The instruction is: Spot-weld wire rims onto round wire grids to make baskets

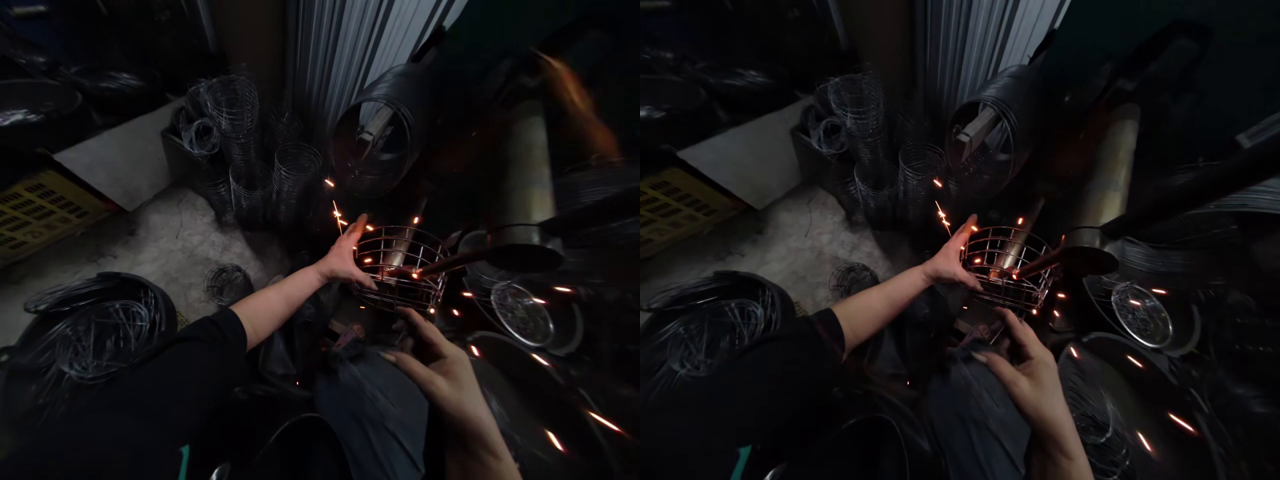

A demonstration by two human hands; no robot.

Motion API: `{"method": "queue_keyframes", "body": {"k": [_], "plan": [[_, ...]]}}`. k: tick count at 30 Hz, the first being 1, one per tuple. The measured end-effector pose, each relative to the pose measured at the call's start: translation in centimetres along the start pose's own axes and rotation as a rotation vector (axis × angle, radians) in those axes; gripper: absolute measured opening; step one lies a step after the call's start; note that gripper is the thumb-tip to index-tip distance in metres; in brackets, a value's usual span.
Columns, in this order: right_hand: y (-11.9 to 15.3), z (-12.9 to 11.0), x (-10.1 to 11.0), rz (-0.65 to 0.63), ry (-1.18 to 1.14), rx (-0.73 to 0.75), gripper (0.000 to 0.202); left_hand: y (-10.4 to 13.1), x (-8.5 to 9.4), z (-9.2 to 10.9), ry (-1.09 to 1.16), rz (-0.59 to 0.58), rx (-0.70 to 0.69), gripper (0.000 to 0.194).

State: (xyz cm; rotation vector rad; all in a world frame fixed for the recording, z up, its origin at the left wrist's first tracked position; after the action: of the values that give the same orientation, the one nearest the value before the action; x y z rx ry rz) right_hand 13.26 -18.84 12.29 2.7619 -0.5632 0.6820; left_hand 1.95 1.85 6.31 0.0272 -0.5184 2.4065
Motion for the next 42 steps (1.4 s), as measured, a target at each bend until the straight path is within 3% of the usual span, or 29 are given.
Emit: {"method": "queue_keyframes", "body": {"k": [4, 6, 9, 13, 15, 18, 22, 28, 35, 42], "plan": [[1.6, -0.7, -0.5, -0.001, 0.253, 0.21, 0.035, 2.4, -0.8, -2.3, 0.362, 0.065, 0.257, 0.123], [2.6, -2.2, -0.8, 0.007, 0.328, 0.349, 0.027, 3.1, -0.4, -2.1, 0.379, 0.091, 0.264, 0.112], [3.5, -5.1, -1.1, -0.037, 0.339, 0.474, 0.022, 4.2, 1.0, 0.6, 0.113, 0.035, 0.078, 0.105], [2.6, -6.7, -1.7, -0.219, 0.288, 0.322, 0.02, 6.5, 1.9, 5.5, -0.31, -0.128, -0.131, 0.105], [1.8, -6.2, -2.0, -0.209, 0.314, 0.249, 0.022, 7.5, 1.7, 7.1, -0.424, -0.15, -0.149, 0.102], [1.6, -4.9, -2.5, -0.066, 0.554, 0.28, 0.025, 8.1, 1.1, 8.0, -0.5, -0.158, -0.125, 0.097], [2.6, -3.8, -2.9, 0.068, 0.942, 0.417, 0.032, 7.6, 0.7, 8.0, -0.515, -0.157, -0.11, 0.096], [2.4, -2.3, -1.7, 0.182, 0.75, 0.552, 0.029, 6.3, 0.2, 7.4, -0.466, -0.14, -0.09, 0.095], [0.0, -1.7, -0.3, 0.337, 0.743, 0.657, 0.026, 4.0, -0.5, 6.6, -0.422, -0.089, -0.085, 0.097], [-2.4, -2.1, 0.9, 0.276, 0.742, 0.59, 0.027, 2.1, -0.8, 6.2, -0.385, -0.087, 0.011, 0.099]]}}
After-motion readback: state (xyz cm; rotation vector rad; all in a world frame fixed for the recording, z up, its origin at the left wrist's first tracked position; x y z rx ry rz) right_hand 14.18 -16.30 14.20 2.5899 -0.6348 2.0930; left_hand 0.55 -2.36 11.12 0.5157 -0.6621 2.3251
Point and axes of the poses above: each hand's wrist, its own y-axis away from the middle knuckle, its own x-axis out of the back of the hand, z = x × y, the point moved 1 cm from there along -y, towards the middle knuckle, and after that the axes turned 9 degrees about -x, right-handed, at the moved point
